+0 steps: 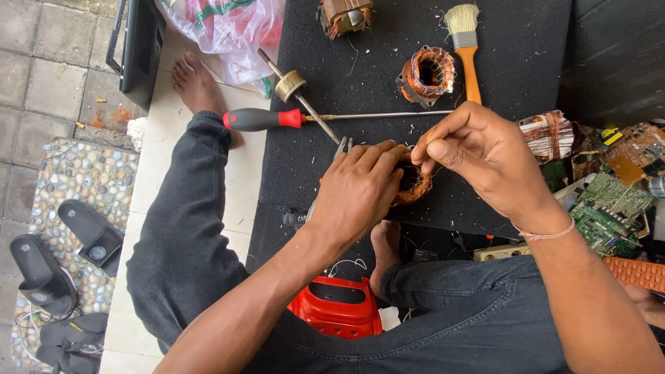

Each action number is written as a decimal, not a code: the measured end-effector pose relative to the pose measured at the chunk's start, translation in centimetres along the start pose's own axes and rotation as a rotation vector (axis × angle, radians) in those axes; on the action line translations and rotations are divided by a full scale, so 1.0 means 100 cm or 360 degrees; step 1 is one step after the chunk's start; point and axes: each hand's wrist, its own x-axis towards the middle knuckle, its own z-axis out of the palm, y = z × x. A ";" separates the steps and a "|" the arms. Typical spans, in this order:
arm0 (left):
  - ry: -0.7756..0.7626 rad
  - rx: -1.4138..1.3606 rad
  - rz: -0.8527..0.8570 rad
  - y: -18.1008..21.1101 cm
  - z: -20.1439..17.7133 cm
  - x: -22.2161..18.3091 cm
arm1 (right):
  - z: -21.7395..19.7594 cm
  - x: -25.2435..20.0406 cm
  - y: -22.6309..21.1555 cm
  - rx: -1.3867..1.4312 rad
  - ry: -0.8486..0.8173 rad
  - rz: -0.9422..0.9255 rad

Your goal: Connecting and organizing copper winding wires on a motor stator during a repair process.

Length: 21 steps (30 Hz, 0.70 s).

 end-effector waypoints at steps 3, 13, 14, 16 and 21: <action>0.0097 0.0145 0.0065 0.001 -0.002 0.005 | 0.000 -0.005 0.005 0.0017 -0.0032 -0.0138; 0.0065 0.0210 0.0174 0.004 -0.005 0.013 | -0.006 -0.019 0.014 0.0026 -0.0026 -0.0405; 0.0056 0.0150 0.0147 0.004 -0.004 0.014 | -0.007 -0.020 0.015 0.0026 -0.0026 -0.0407; 0.0043 0.0092 0.0124 0.004 -0.003 0.016 | -0.009 -0.020 0.016 0.0029 -0.0021 -0.0409; -0.0024 0.0108 0.0085 0.010 -0.001 0.019 | -0.006 -0.019 0.005 -0.0221 0.0041 -0.0133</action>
